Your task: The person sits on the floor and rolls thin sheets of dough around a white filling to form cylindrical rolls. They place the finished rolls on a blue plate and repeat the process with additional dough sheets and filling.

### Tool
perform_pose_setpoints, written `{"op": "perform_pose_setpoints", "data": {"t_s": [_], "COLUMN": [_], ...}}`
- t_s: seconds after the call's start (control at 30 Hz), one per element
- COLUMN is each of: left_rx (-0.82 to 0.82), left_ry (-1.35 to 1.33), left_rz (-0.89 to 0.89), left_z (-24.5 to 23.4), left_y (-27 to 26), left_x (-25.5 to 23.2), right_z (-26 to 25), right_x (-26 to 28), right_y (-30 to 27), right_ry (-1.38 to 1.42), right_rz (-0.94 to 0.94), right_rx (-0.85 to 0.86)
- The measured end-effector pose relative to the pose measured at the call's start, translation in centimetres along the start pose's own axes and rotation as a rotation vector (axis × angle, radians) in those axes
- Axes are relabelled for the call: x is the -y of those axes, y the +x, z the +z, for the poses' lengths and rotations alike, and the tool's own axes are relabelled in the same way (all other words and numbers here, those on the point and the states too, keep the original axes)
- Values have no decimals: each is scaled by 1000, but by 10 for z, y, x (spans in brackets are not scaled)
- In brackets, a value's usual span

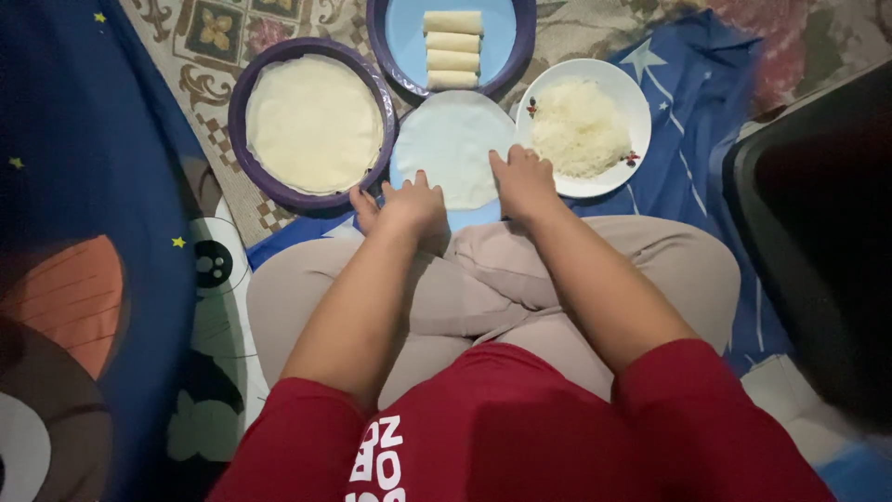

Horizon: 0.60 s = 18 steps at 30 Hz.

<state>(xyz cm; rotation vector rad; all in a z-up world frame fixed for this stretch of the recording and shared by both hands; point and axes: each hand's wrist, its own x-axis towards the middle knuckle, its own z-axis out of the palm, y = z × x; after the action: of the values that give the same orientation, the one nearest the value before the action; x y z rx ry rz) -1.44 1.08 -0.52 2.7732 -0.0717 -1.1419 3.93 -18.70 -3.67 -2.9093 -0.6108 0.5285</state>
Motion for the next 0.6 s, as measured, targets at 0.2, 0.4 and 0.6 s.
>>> {"op": "perform_pose_setpoints", "data": {"t_s": [0.2, 0.4, 0.6], "left_rx": [25, 8, 57], "left_ry": [-61, -49, -74], "left_rz": [-29, -2, -21], "left_z": [-20, 19, -25], "left_y": [-5, 44, -8], "left_x": [-13, 3, -14], "right_z": [-9, -2, 10], "right_x": [22, 18, 19], "right_y": [-12, -11, -5], "right_ry": [-9, -56, -49], "right_rz": [-158, -98, -146], "right_rx": [102, 170, 69]}}
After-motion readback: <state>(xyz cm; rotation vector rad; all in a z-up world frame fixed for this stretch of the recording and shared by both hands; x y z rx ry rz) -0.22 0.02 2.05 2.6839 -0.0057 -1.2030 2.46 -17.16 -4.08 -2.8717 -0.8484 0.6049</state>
